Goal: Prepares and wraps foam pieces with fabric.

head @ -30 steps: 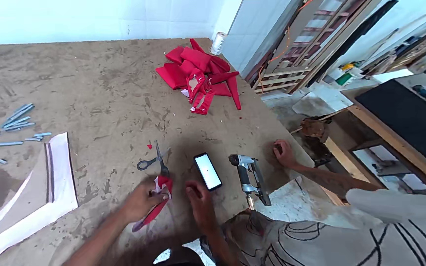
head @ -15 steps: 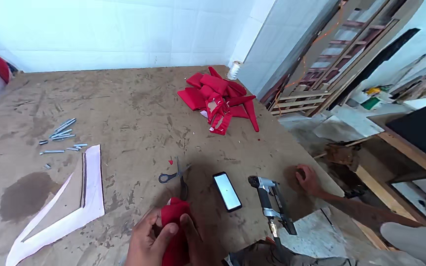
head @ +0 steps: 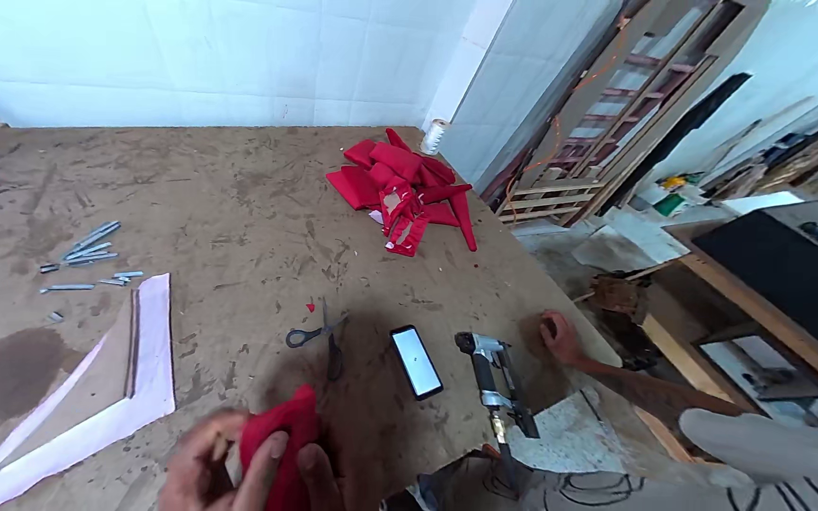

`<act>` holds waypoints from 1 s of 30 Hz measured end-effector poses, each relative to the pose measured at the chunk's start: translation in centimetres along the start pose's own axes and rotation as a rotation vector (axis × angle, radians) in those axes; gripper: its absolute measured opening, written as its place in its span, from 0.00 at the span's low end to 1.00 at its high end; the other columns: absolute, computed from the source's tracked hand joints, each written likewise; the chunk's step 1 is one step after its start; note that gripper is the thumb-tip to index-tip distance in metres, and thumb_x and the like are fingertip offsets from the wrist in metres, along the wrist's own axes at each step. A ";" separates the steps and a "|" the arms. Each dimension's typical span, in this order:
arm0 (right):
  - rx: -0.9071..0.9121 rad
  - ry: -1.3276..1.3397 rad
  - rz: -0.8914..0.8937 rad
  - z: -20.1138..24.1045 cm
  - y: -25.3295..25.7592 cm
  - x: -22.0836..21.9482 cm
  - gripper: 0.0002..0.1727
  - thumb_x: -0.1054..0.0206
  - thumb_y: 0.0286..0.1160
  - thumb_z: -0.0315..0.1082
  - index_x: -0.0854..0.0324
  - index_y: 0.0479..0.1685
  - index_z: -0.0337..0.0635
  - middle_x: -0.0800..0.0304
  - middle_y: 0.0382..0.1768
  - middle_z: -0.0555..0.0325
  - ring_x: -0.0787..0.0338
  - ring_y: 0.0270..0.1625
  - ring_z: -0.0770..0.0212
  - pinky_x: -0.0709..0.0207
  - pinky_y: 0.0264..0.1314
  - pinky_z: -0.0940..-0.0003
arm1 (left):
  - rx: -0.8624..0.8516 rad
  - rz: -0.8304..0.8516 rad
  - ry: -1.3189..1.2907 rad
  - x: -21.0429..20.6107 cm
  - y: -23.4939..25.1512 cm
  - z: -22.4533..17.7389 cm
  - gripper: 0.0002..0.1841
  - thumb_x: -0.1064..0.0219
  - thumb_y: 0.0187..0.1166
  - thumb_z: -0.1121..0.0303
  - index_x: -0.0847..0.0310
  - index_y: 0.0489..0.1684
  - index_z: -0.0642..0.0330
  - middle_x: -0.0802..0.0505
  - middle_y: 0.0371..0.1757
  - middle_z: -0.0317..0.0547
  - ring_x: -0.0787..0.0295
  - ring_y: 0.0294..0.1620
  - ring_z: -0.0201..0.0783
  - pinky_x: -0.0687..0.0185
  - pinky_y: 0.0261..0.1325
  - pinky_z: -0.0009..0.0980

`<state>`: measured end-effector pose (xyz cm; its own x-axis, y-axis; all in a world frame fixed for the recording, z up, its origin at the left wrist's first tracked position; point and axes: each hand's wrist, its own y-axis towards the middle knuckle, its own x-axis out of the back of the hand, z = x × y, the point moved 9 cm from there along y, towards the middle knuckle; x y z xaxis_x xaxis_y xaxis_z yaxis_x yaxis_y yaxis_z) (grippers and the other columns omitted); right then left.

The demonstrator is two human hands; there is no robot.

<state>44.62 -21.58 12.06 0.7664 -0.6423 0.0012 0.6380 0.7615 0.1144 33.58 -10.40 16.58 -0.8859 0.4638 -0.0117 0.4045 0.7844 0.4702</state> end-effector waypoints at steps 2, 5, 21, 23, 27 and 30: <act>-0.005 -0.067 -0.016 0.3 -0.2 -0.1 0.27 0.43 0.87 0.55 0.17 0.52 0.35 0.09 0.36 0.57 0.08 0.36 0.66 0.10 0.41 0.63 | 0.022 0.053 0.104 0.1 0.0 0.1 0.24 0.23 0.75 0.55 0.22 0.70 0.38 0.08 0.50 0.25 0.10 0.46 0.26 0.11 0.55 0.27; 0.014 -0.122 -0.032 0.9 -0.1 -0.5 0.25 0.41 0.88 0.53 0.15 0.49 0.36 0.10 0.35 0.57 0.09 0.36 0.67 0.11 0.40 0.64 | -0.022 0.118 0.257 -0.1 0.5 0.3 0.12 0.36 0.86 0.52 0.15 0.45 0.49 0.11 0.40 0.33 0.14 0.41 0.28 0.15 0.43 0.26; -0.012 -0.215 0.008 -0.7 1.0 -0.5 0.27 0.45 0.89 0.54 0.12 0.42 0.39 0.12 0.29 0.59 0.12 0.32 0.68 0.14 0.37 0.66 | 0.367 -0.010 -0.051 -1.3 0.4 6.1 0.27 0.42 0.89 0.53 0.22 0.11 0.53 0.21 0.11 0.34 0.25 0.11 0.29 0.26 0.16 0.27; -0.027 -0.197 0.029 -1.2 1.0 -0.9 0.28 0.47 0.90 0.56 0.13 0.41 0.41 0.13 0.27 0.61 0.12 0.31 0.69 0.15 0.35 0.67 | 0.404 -0.019 -0.138 -1.2 0.0 7.3 0.28 0.41 0.88 0.54 0.22 0.10 0.55 0.22 0.10 0.36 0.26 0.11 0.29 0.26 0.17 0.27; -0.060 -0.132 0.037 -2.1 1.0 -1.1 0.29 0.49 0.90 0.57 0.15 0.38 0.41 0.16 0.25 0.63 0.15 0.29 0.71 0.17 0.33 0.70 | 0.535 -0.027 -0.331 -2.5 -0.7 8.9 0.27 0.41 0.87 0.58 0.21 0.08 0.56 0.21 0.11 0.36 0.24 0.13 0.27 0.25 0.19 0.25; -0.077 -0.174 0.053 -3.0 1.5 -1.5 0.29 0.51 0.91 0.56 0.14 0.42 0.42 0.13 0.27 0.61 0.11 0.32 0.69 0.14 0.37 0.67 | 0.560 -0.052 -0.342 -2.3 -0.8 9.6 0.26 0.40 0.87 0.59 0.20 0.10 0.57 0.19 0.12 0.37 0.22 0.14 0.28 0.23 0.20 0.25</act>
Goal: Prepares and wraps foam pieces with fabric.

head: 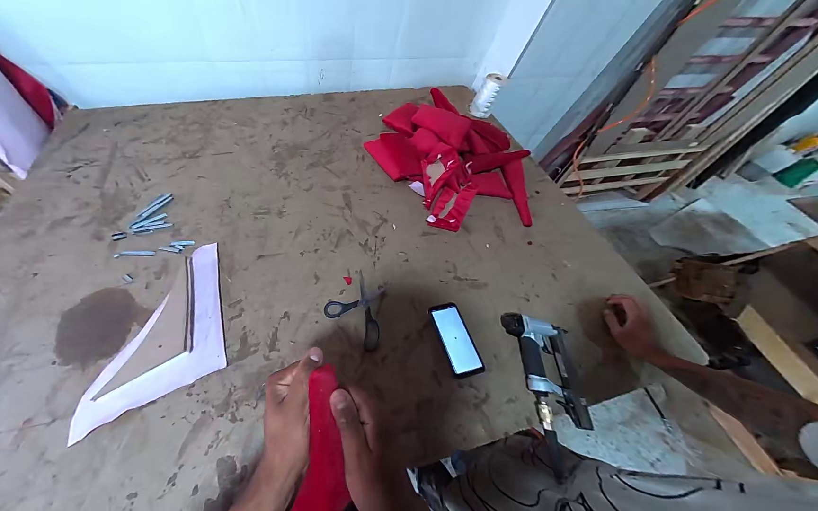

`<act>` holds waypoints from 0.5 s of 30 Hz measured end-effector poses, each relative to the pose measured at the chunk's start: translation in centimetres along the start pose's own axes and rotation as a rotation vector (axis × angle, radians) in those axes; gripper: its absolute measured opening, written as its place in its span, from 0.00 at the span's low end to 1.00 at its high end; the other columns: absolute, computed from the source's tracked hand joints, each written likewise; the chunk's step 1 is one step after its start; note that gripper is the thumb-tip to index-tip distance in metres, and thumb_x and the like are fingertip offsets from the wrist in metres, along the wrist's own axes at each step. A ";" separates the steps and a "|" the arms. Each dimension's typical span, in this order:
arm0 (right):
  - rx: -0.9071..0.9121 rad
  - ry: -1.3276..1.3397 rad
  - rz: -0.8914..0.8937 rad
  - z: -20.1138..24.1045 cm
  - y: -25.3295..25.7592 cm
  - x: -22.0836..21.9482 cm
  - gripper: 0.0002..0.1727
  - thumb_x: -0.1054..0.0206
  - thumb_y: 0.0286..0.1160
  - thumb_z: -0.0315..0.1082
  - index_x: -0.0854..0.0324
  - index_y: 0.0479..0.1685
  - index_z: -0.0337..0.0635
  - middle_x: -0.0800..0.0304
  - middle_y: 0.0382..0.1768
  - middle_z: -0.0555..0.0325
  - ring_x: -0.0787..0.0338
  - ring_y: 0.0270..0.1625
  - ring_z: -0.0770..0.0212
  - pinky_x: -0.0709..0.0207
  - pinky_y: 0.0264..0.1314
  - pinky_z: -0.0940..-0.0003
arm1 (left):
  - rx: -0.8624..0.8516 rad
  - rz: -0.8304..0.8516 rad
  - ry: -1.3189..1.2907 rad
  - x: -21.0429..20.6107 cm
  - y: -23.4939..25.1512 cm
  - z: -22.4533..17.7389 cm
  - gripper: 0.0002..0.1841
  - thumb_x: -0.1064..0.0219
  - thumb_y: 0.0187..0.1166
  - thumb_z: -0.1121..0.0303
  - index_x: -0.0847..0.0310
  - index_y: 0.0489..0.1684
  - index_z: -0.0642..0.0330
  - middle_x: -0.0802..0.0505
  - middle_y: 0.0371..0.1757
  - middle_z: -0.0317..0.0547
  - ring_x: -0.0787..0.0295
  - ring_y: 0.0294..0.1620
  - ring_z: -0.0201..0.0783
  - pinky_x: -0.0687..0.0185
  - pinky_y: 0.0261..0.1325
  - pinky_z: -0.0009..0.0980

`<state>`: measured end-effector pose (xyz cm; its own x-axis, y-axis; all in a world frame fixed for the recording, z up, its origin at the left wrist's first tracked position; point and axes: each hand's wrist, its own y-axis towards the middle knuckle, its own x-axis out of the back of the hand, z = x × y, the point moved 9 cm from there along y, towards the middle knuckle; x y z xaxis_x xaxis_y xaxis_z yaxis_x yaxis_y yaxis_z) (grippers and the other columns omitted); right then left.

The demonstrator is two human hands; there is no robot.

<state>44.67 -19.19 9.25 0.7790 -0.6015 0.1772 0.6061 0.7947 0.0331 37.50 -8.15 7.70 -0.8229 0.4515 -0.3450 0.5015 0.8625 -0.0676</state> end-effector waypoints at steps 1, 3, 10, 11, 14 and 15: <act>-0.025 -0.086 0.003 -0.5 0.2 0.1 0.29 0.51 0.91 0.57 0.13 0.45 0.42 0.10 0.30 0.60 0.09 0.35 0.67 0.12 0.40 0.64 | -0.017 -0.025 0.027 0.3 0.1 0.3 0.26 0.41 0.87 0.59 0.21 0.09 0.57 0.19 0.11 0.38 0.22 0.13 0.28 0.24 0.19 0.25; -0.104 -0.269 0.051 -2.2 0.9 -0.1 0.30 0.53 0.91 0.57 0.10 0.53 0.45 0.07 0.45 0.57 0.08 0.50 0.63 0.13 0.55 0.57 | -0.061 -0.054 0.141 1.0 0.6 1.5 0.26 0.42 0.88 0.60 0.21 0.11 0.57 0.20 0.11 0.38 0.23 0.12 0.30 0.24 0.18 0.27; -0.636 0.134 0.270 -15.1 -0.4 -5.1 0.36 0.57 0.91 0.62 0.20 0.68 0.39 0.10 0.54 0.46 0.07 0.48 0.55 0.12 0.52 0.55 | -0.144 0.087 0.989 6.0 2.8 12.7 0.30 0.47 0.86 0.46 0.23 0.09 0.50 0.15 0.18 0.35 0.17 0.23 0.34 0.18 0.31 0.43; -0.696 0.218 0.244 -16.7 -1.0 -4.9 0.37 0.57 0.91 0.62 0.21 0.71 0.38 0.11 0.57 0.44 0.07 0.51 0.53 0.12 0.54 0.53 | -0.127 0.123 1.078 6.1 2.7 14.7 0.31 0.49 0.86 0.45 0.20 0.11 0.52 0.12 0.21 0.38 0.12 0.28 0.38 0.15 0.36 0.48; -0.775 0.366 0.222 -19.7 -2.3 -4.5 0.35 0.54 0.92 0.58 0.24 0.73 0.35 0.12 0.62 0.40 0.07 0.58 0.49 0.11 0.59 0.49 | -0.109 0.196 1.276 6.3 2.4 18.1 0.31 0.52 0.87 0.43 0.09 0.22 0.51 0.03 0.36 0.39 0.04 0.45 0.41 0.11 0.52 0.53; -0.778 0.363 0.230 -20.3 -2.5 -4.2 0.32 0.52 0.92 0.56 0.23 0.71 0.34 0.10 0.60 0.41 0.06 0.57 0.49 0.10 0.58 0.50 | -0.152 0.187 1.331 6.4 2.2 18.1 0.30 0.51 0.87 0.44 0.10 0.21 0.50 0.03 0.37 0.37 0.04 0.45 0.39 0.11 0.53 0.51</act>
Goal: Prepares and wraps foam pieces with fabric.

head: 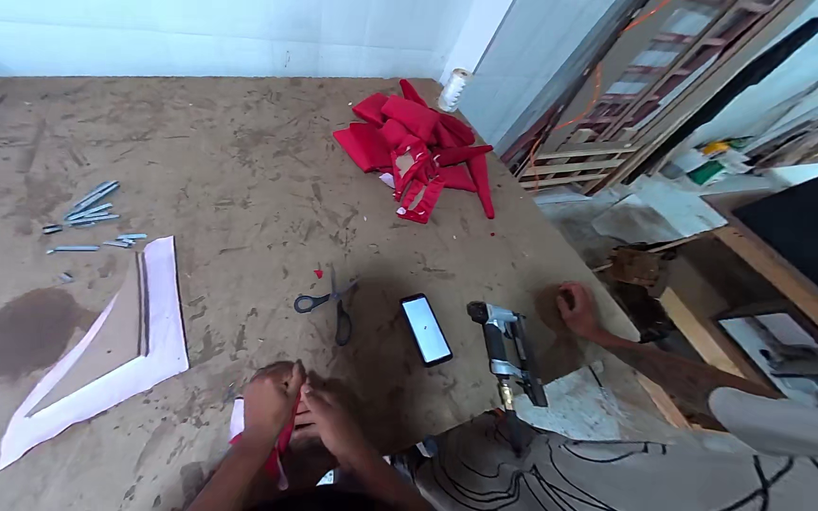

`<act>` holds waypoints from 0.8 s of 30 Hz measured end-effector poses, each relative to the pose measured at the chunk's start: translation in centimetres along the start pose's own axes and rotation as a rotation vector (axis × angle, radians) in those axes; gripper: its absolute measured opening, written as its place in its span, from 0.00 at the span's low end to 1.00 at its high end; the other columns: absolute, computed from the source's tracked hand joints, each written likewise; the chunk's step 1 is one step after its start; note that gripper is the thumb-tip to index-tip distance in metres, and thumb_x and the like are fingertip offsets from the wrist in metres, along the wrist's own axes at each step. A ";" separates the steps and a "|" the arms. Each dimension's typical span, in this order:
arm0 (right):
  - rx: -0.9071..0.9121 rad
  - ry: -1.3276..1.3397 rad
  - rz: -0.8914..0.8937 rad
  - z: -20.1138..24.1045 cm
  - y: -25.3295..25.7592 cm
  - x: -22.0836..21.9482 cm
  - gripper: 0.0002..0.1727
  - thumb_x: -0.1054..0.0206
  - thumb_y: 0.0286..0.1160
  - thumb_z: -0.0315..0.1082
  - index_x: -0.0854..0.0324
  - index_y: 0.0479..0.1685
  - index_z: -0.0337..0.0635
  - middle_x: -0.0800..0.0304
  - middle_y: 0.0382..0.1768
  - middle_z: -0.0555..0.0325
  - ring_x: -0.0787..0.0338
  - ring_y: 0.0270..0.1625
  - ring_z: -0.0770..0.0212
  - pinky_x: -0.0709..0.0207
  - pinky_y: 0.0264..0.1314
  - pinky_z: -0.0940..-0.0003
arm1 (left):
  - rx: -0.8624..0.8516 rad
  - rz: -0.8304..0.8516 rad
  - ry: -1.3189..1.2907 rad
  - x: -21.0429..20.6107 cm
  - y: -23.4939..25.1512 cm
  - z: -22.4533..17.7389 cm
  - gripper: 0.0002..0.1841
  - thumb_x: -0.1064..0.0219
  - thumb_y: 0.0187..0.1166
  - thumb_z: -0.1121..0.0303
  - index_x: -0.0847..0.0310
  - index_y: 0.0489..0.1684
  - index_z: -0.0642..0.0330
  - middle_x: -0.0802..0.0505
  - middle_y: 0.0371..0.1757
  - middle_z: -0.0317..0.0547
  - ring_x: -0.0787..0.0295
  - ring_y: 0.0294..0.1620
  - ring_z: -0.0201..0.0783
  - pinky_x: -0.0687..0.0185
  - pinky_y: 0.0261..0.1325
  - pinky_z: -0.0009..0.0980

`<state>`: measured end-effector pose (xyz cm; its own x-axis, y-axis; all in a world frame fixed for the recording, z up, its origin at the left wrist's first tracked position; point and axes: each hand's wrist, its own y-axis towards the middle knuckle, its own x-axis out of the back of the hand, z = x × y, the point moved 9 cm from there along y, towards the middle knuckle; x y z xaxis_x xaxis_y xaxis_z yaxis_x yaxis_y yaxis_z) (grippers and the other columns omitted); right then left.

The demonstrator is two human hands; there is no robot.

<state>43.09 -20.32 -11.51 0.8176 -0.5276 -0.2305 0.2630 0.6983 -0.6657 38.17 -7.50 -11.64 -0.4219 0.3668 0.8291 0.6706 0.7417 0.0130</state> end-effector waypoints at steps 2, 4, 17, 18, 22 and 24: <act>0.043 -0.095 -0.016 0.3 0.1 2.3 0.28 0.49 0.92 0.52 0.18 0.67 0.36 0.06 0.57 0.49 0.05 0.56 0.54 0.09 0.57 0.53 | -0.057 -0.072 0.076 0.1 -0.2 -0.5 0.30 0.50 0.87 0.46 0.13 0.16 0.49 0.03 0.36 0.34 0.05 0.44 0.36 0.12 0.51 0.47; 0.199 -0.255 -0.207 3.5 -0.8 7.3 0.23 0.44 0.89 0.48 0.14 0.64 0.39 0.05 0.54 0.55 0.05 0.53 0.59 0.10 0.55 0.57 | -0.097 -0.113 0.106 0.4 -0.1 -0.9 0.29 0.49 0.87 0.48 0.11 0.17 0.49 0.02 0.37 0.34 0.04 0.44 0.35 0.15 0.54 0.48; 0.162 -0.861 -1.225 11.5 -10.5 37.4 0.47 0.13 0.54 0.41 0.28 0.81 0.41 0.27 0.73 0.26 0.21 0.69 0.25 0.25 0.65 0.24 | -0.083 -0.110 0.176 0.9 0.5 -0.8 0.28 0.46 0.87 0.48 0.14 0.14 0.50 0.04 0.31 0.36 0.06 0.39 0.36 0.21 0.56 0.49; 0.102 -0.892 -1.205 11.5 -9.8 37.5 0.45 0.15 0.55 0.37 0.28 0.81 0.41 0.28 0.73 0.25 0.21 0.68 0.24 0.25 0.64 0.24 | -0.082 -0.115 0.188 1.3 0.6 -0.4 0.28 0.46 0.87 0.49 0.15 0.13 0.50 0.04 0.31 0.36 0.06 0.39 0.36 0.22 0.56 0.49; -0.071 -0.959 -1.182 9.7 -9.0 41.3 0.49 0.14 0.50 0.39 0.29 0.82 0.43 0.31 0.76 0.24 0.21 0.70 0.24 0.24 0.63 0.25 | -0.125 -0.087 0.191 0.8 0.7 -1.2 0.29 0.49 0.88 0.49 0.17 0.12 0.50 0.05 0.27 0.37 0.07 0.36 0.37 0.22 0.54 0.49; -0.036 -0.963 -1.162 9.9 -8.3 41.8 0.50 0.12 0.46 0.39 0.28 0.81 0.41 0.31 0.77 0.25 0.23 0.72 0.25 0.26 0.67 0.25 | -0.130 -0.063 0.181 0.7 1.0 -1.0 0.29 0.49 0.87 0.50 0.20 0.11 0.51 0.07 0.25 0.38 0.09 0.34 0.38 0.22 0.50 0.49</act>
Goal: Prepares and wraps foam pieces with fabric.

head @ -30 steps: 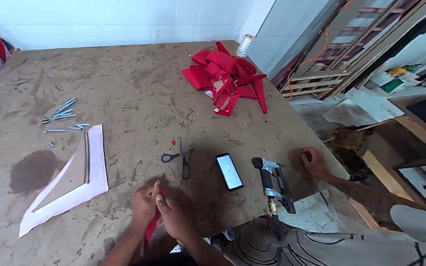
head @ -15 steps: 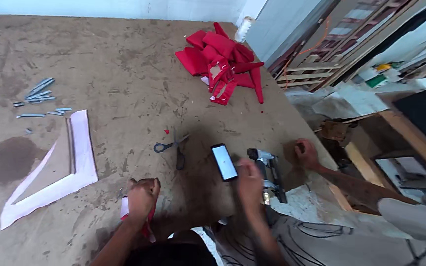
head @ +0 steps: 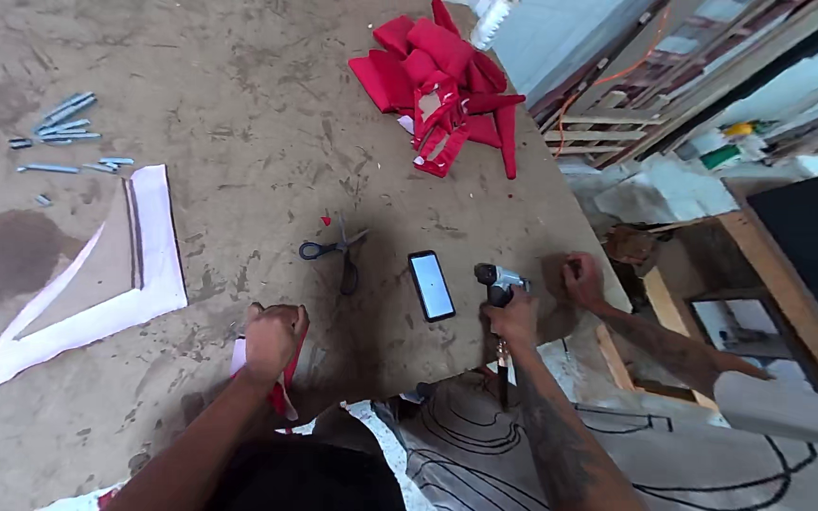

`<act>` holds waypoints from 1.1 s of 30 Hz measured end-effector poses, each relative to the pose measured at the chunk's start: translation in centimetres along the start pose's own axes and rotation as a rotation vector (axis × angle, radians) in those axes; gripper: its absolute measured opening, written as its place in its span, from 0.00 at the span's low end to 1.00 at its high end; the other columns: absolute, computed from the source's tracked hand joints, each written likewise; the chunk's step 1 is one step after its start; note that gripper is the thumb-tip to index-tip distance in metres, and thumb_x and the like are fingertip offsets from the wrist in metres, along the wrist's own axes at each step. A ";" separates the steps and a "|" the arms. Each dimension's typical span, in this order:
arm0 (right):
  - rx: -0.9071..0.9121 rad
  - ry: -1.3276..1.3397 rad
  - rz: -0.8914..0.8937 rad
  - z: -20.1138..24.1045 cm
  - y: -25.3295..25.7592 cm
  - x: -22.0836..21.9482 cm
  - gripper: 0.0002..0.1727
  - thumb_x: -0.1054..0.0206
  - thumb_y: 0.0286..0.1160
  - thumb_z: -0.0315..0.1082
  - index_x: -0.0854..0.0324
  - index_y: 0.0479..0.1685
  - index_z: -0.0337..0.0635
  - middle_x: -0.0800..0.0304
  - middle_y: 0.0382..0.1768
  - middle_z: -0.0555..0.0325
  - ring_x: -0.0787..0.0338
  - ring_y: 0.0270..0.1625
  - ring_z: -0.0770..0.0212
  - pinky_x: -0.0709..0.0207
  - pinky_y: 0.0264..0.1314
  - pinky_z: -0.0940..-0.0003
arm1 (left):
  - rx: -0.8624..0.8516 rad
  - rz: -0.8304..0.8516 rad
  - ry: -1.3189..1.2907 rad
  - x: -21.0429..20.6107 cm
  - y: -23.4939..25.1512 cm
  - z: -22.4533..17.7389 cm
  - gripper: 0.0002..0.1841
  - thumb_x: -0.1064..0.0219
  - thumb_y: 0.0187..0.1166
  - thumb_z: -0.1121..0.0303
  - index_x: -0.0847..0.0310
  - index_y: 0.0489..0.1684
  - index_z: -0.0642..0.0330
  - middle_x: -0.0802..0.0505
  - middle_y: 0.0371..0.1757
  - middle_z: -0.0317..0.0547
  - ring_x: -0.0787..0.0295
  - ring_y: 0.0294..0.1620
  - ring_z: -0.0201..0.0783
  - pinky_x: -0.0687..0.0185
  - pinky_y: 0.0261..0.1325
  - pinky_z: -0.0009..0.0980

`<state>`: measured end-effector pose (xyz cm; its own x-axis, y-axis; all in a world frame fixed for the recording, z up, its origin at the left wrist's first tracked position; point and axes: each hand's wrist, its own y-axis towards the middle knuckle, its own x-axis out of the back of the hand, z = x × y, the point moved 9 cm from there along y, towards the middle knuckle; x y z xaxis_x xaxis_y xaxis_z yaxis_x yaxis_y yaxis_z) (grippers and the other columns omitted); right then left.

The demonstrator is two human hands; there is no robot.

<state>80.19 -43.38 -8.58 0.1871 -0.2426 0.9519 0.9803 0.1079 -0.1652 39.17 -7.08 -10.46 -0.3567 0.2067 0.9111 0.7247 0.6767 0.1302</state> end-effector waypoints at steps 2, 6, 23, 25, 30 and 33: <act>0.021 0.076 -0.006 0.8 -0.8 1.2 0.43 0.13 0.46 0.38 0.21 0.72 0.39 0.21 0.66 0.26 0.19 0.66 0.26 0.26 0.62 0.23 | 0.005 0.047 -0.025 0.1 -0.3 0.0 0.26 0.46 0.86 0.52 0.18 0.13 0.51 0.08 0.24 0.39 0.09 0.32 0.41 0.21 0.49 0.51; -0.043 0.337 0.037 5.7 -6.2 6.5 0.28 0.27 0.71 0.43 0.23 0.65 0.35 0.11 0.37 0.42 0.10 0.31 0.47 0.14 0.38 0.43 | 0.020 0.053 -0.069 0.7 0.0 -0.1 0.23 0.41 0.84 0.55 0.16 0.15 0.52 0.08 0.24 0.40 0.09 0.32 0.43 0.19 0.47 0.50; 0.804 -0.200 0.708 27.4 -28.8 -5.7 0.14 0.31 0.70 0.48 0.14 0.46 0.51 0.11 0.34 0.62 0.10 0.38 0.63 0.14 0.43 0.54 | 0.070 0.233 -0.070 0.0 -0.3 0.7 0.23 0.47 0.87 0.55 0.15 0.21 0.53 0.07 0.28 0.41 0.08 0.40 0.42 0.21 0.60 0.46; 0.806 -0.214 0.701 27.7 -29.1 -6.2 0.15 0.32 0.71 0.48 0.14 0.48 0.51 0.10 0.35 0.62 0.09 0.40 0.63 0.14 0.45 0.56 | 0.057 0.220 -0.075 0.1 -0.3 0.8 0.22 0.45 0.86 0.56 0.14 0.21 0.52 0.07 0.27 0.40 0.08 0.39 0.42 0.20 0.59 0.46; 0.792 -0.289 0.693 28.5 -29.7 -6.1 0.14 0.32 0.72 0.49 0.14 0.46 0.51 0.11 0.33 0.62 0.10 0.38 0.63 0.15 0.43 0.56 | 0.049 0.258 -0.094 -0.2 -0.3 1.1 0.23 0.46 0.87 0.55 0.14 0.21 0.53 0.07 0.28 0.41 0.08 0.40 0.42 0.20 0.60 0.45; 0.778 -0.342 0.690 28.8 -29.9 -6.2 0.14 0.32 0.72 0.49 0.14 0.49 0.52 0.10 0.35 0.62 0.09 0.40 0.62 0.14 0.44 0.55 | 0.038 0.277 -0.088 -0.2 -0.1 1.2 0.20 0.43 0.85 0.56 0.15 0.21 0.52 0.07 0.27 0.39 0.08 0.38 0.41 0.20 0.58 0.44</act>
<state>47.88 -17.34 -2.09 0.5354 0.3715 0.7585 0.3414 0.7263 -0.5966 38.50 -6.33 -11.13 -0.1991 0.4469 0.8721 0.7798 0.6112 -0.1352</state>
